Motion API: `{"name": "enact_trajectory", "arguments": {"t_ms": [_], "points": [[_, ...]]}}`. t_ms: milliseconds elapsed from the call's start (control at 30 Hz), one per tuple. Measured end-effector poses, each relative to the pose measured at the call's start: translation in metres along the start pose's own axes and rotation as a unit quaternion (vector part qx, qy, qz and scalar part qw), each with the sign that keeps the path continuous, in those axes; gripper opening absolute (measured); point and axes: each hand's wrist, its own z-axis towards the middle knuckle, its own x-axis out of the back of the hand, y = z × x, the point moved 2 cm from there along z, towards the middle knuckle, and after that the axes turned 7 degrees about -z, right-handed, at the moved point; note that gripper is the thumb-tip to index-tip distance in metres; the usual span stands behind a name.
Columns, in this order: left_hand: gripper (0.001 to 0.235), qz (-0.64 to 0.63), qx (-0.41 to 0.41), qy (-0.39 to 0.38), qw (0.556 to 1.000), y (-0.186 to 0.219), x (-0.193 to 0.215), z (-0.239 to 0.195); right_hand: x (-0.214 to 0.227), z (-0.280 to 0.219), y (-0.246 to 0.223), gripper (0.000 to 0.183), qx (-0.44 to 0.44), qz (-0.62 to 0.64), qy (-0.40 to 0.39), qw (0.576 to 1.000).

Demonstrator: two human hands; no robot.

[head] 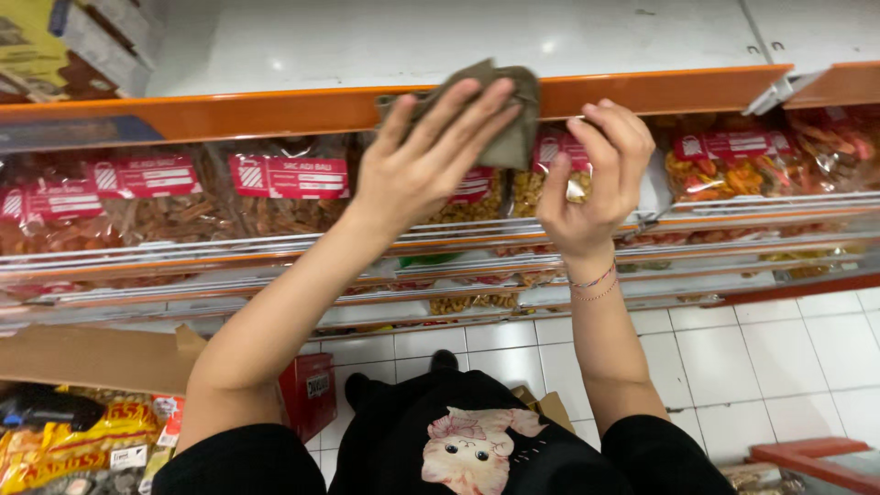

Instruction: The person sprays a cleaning solution onto a shelf in a grocery store aisle and wipes it down with a cloth. They then use a barcode scanner to scan several milk cartons and yogurt drink boxes from a cardboard box and place them onto the shelf.

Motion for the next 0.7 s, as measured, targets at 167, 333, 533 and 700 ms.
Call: {"name": "enact_trajectory", "arguments": {"t_ms": [167,333,533,700], "points": [[0.052,0.057,0.126,-0.033,0.99,-0.081,0.024,-0.106,-0.044,0.021,-0.064,0.039,0.105,0.078,-0.04,0.991],[0.071,-0.036,0.321,-0.009,0.947,-0.156,0.05,-0.187,-0.075,0.028,-0.126,0.041,0.168,0.143,-0.095,0.971],[0.064,-0.123,0.44,0.115,0.882,-0.163,0.056,-0.199,-0.101,0.027,-0.177,0.039,0.189,0.156,-0.119,0.962],[0.072,-0.047,0.299,-0.011,0.953,-0.166,0.062,-0.2,-0.124,0.032,-0.223,0.039,0.18,0.148,-0.119,0.965]]}}
